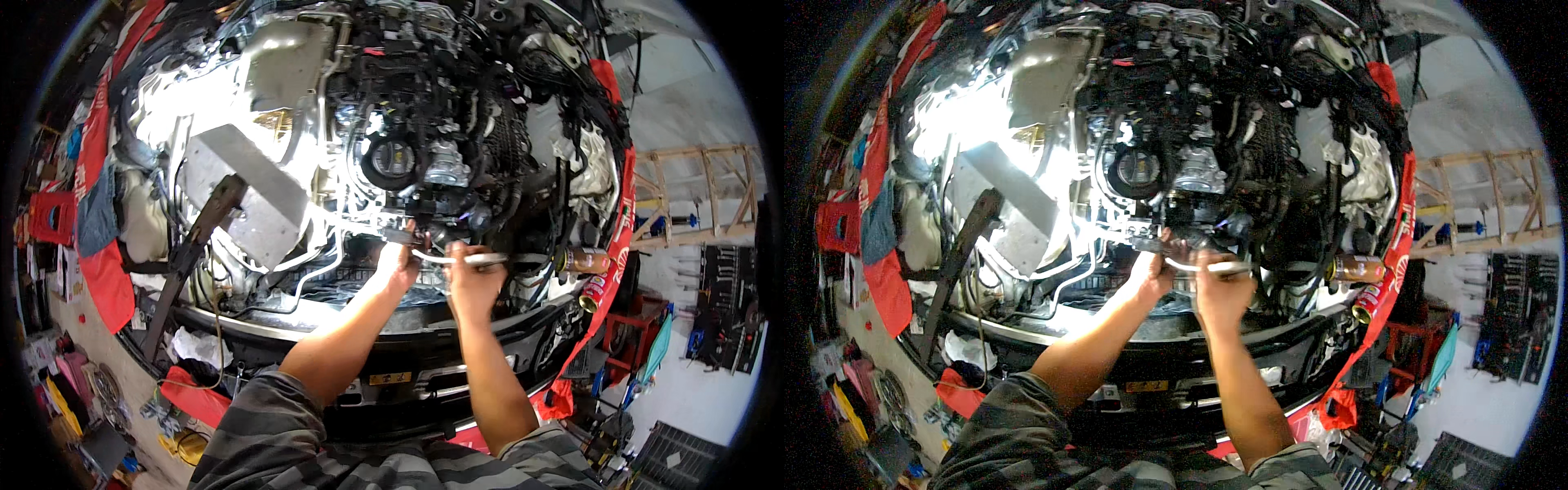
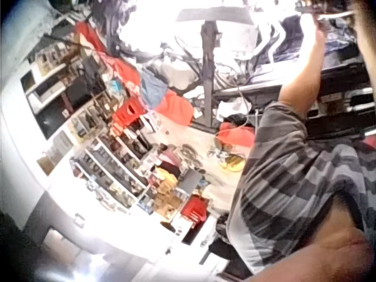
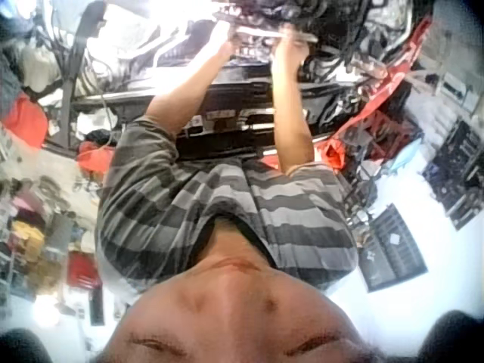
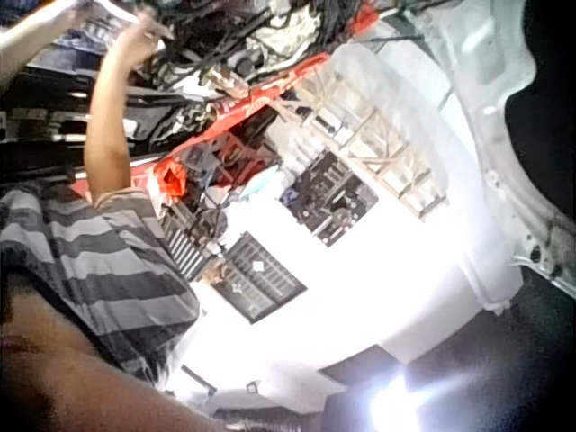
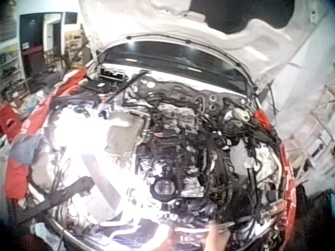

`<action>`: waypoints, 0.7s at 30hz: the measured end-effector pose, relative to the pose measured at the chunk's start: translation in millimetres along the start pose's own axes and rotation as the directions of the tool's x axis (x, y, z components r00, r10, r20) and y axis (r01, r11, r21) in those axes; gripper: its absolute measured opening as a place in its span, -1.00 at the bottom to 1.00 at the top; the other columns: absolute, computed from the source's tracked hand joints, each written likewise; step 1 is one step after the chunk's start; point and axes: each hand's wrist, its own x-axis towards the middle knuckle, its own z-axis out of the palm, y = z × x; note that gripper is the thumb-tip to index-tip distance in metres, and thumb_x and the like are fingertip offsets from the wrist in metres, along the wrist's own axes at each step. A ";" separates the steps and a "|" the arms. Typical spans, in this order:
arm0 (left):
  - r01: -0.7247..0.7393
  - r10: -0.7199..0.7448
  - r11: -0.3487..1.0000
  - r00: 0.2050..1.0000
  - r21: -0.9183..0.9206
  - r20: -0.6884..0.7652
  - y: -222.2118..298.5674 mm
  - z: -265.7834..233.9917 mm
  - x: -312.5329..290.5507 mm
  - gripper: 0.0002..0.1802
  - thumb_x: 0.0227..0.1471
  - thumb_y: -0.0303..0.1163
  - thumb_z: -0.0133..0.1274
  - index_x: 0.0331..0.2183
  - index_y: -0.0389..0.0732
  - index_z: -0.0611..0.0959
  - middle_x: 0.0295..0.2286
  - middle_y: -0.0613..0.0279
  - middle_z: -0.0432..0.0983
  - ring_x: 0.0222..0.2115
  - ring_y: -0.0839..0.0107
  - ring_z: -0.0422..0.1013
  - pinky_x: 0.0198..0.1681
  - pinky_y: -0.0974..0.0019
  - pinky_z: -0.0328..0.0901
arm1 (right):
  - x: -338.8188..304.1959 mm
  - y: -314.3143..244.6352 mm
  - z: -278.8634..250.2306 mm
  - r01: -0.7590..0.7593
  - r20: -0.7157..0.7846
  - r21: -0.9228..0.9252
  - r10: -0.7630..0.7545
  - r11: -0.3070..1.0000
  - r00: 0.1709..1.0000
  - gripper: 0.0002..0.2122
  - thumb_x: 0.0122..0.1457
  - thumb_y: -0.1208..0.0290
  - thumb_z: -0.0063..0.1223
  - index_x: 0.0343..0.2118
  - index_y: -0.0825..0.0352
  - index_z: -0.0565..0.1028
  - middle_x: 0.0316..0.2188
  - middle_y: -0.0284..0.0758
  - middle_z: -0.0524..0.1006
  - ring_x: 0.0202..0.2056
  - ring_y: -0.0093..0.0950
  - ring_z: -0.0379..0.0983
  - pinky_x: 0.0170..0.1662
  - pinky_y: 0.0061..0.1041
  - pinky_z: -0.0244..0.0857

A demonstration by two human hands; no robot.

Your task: The person works on a car engine with the hood open, using a wrench to loosen and tighten bolts on various components. They manipulate hoses and electrical connectors, occasionally adjusting their position to reach different parts of the engine bay. The person also uses a flashlight to inspect specific areas within the engine compartment.

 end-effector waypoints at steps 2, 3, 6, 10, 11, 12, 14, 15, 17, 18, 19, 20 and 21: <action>-0.031 0.021 0.997 0.991 0.073 0.130 -14.8 5.9 -2.5 -0.87 -0.07 -0.40 0.10 -0.48 -0.14 0.46 -0.58 0.32 0.39 -0.58 0.46 0.34 -0.29 0.31 0.35 | 46.7 23.1 -49.0 -0.446 -0.121 0.470 0.556 0.761 0.822 -0.80 -0.04 0.35 0.09 -0.62 0.30 0.32 -0.75 -0.42 0.31 -0.74 -0.63 0.21 -0.60 -0.60 0.28; -0.059 0.044 0.989 0.993 0.139 0.107 -24.0 8.5 -0.9 -0.87 -0.06 -0.39 0.09 -0.47 -0.14 0.46 -0.59 0.33 0.36 -0.57 0.47 0.32 -0.27 0.33 0.33 | 53.2 36.6 -53.9 -0.491 -0.211 0.470 0.634 0.733 0.744 -0.79 -0.01 0.32 0.06 -0.60 0.29 0.32 -0.76 -0.43 0.29 -0.76 -0.62 0.18 -0.60 -0.59 0.30; -0.071 0.065 0.965 0.997 0.252 0.032 -7.1 13.7 -17.0 -0.80 -0.08 -0.37 0.12 -0.47 -0.16 0.40 -0.59 0.29 0.28 -0.55 0.38 0.28 -0.28 0.26 0.33 | 13.5 9.4 -1.7 -0.164 -0.368 0.199 0.229 0.966 0.901 -0.81 -0.04 0.39 0.11 -0.63 0.29 0.33 -0.74 -0.47 0.28 -0.72 -0.64 0.21 -0.61 -0.62 0.24; -0.073 0.069 0.997 0.989 0.026 0.132 3.2 -5.6 -6.1 -0.70 -0.11 -0.41 0.14 -0.33 -0.18 0.37 -0.53 0.24 0.33 -0.48 0.28 0.35 -0.41 0.11 0.35 | -9.1 -2.9 14.4 0.186 0.046 -0.122 -0.181 0.975 0.982 -0.82 -0.05 0.44 0.14 -0.65 0.32 0.36 -0.71 -0.49 0.31 -0.69 -0.68 0.23 -0.59 -0.67 0.17; -0.105 0.102 0.993 0.993 0.052 0.059 4.2 5.9 -18.1 -0.72 -0.13 -0.46 0.15 -0.36 -0.18 0.40 -0.53 0.25 0.34 -0.48 0.31 0.36 -0.44 0.16 0.38 | 3.8 10.1 1.1 0.112 -0.050 -0.068 -0.115 0.991 0.992 -0.81 -0.04 0.42 0.13 -0.66 0.31 0.36 -0.71 -0.49 0.31 -0.69 -0.67 0.22 -0.59 -0.67 0.18; -0.117 0.116 0.993 0.992 0.033 0.047 -3.1 11.3 -20.1 -0.76 -0.15 -0.48 0.16 -0.39 -0.20 0.43 -0.52 0.24 0.38 -0.51 0.35 0.37 -0.47 0.28 0.38 | 29.0 15.6 -16.8 -0.239 -0.233 0.244 0.295 0.940 0.927 -0.79 -0.02 0.38 0.10 -0.67 0.30 0.34 -0.73 -0.49 0.29 -0.71 -0.65 0.20 -0.59 -0.64 0.22; -0.124 0.114 0.988 0.988 0.096 0.108 -21.8 28.1 -23.4 -0.79 -0.15 -0.51 0.15 -0.42 -0.23 0.45 -0.51 0.24 0.40 -0.54 0.38 0.37 -0.48 0.37 0.37 | 69.1 38.9 -64.6 -0.586 -0.199 0.456 0.718 0.670 0.667 -0.76 0.01 0.29 0.05 -0.65 0.27 0.31 -0.75 -0.46 0.25 -0.74 -0.62 0.17 -0.61 -0.58 0.27; -0.154 0.144 0.977 0.986 0.147 0.081 -12.5 23.8 -16.1 -0.79 -0.15 -0.52 0.15 -0.41 -0.23 0.45 -0.52 0.24 0.41 -0.55 0.40 0.37 -0.50 0.37 0.35 | 55.5 36.0 -39.2 -0.505 -0.218 0.418 0.624 0.755 0.751 -0.76 0.03 0.31 0.03 -0.64 0.27 0.30 -0.75 -0.46 0.27 -0.73 -0.63 0.18 -0.61 -0.60 0.26; -0.216 0.203 0.959 0.976 0.182 0.084 -4.4 11.0 -9.4 -0.79 -0.17 -0.52 0.16 -0.42 -0.20 0.47 -0.52 0.25 0.41 -0.52 0.39 0.37 -0.51 0.35 0.31 | 8.3 2.5 11.0 -0.128 -0.259 0.117 0.154 0.985 0.954 -0.85 -0.01 0.42 0.09 -0.56 0.30 0.36 -0.70 -0.42 0.33 -0.69 -0.64 0.26 -0.62 -0.62 0.26; -0.274 0.260 0.940 0.961 0.202 0.096 -0.9 5.4 -6.5 -0.79 -0.17 -0.52 0.17 -0.42 -0.20 0.48 -0.53 0.25 0.41 -0.52 0.39 0.37 -0.52 0.35 0.30 | -11.7 -11.6 28.1 0.100 -0.084 -0.090 -0.107 0.991 0.991 -0.87 -0.03 0.43 0.11 -0.51 0.32 0.39 -0.67 -0.39 0.38 -0.67 -0.63 0.31 -0.62 -0.62 0.29; -0.283 0.263 0.951 0.952 0.125 0.156 2.1 6.1 -11.1 -0.79 -0.20 -0.51 0.19 -0.44 -0.21 0.49 -0.55 0.26 0.42 -0.55 0.38 0.37 -0.50 0.35 0.30 | -13.4 -4.4 24.8 0.476 0.294 -0.261 -0.401 0.840 0.868 -0.85 -0.05 0.48 0.14 -0.48 0.38 0.39 -0.66 -0.36 0.39 -0.70 -0.61 0.32 -0.66 -0.63 0.26; -0.272 0.246 0.941 0.958 0.200 0.146 6.5 8.0 -18.4 -0.78 -0.21 -0.51 0.21 -0.46 -0.22 0.49 -0.57 0.26 0.41 -0.57 0.39 0.36 -0.47 0.35 0.31 | -11.0 -13.0 21.4 0.750 0.503 -0.459 -0.557 0.475 0.661 -0.80 -0.06 0.46 0.17 -0.49 0.44 0.38 -0.65 -0.35 0.40 -0.71 -0.60 0.31 -0.64 -0.64 0.27; -0.299 0.271 0.925 0.952 0.233 0.144 7.5 6.8 -14.3 -0.78 -0.21 -0.51 0.21 -0.46 -0.24 0.48 -0.57 0.26 0.41 -0.56 0.39 0.36 -0.47 0.35 0.31 | -3.7 -5.0 14.4 0.422 0.214 -0.342 -0.367 0.840 0.905 -0.80 -0.04 0.42 0.15 -0.48 0.42 0.37 -0.64 -0.35 0.40 -0.68 -0.61 0.33 -0.62 -0.63 0.29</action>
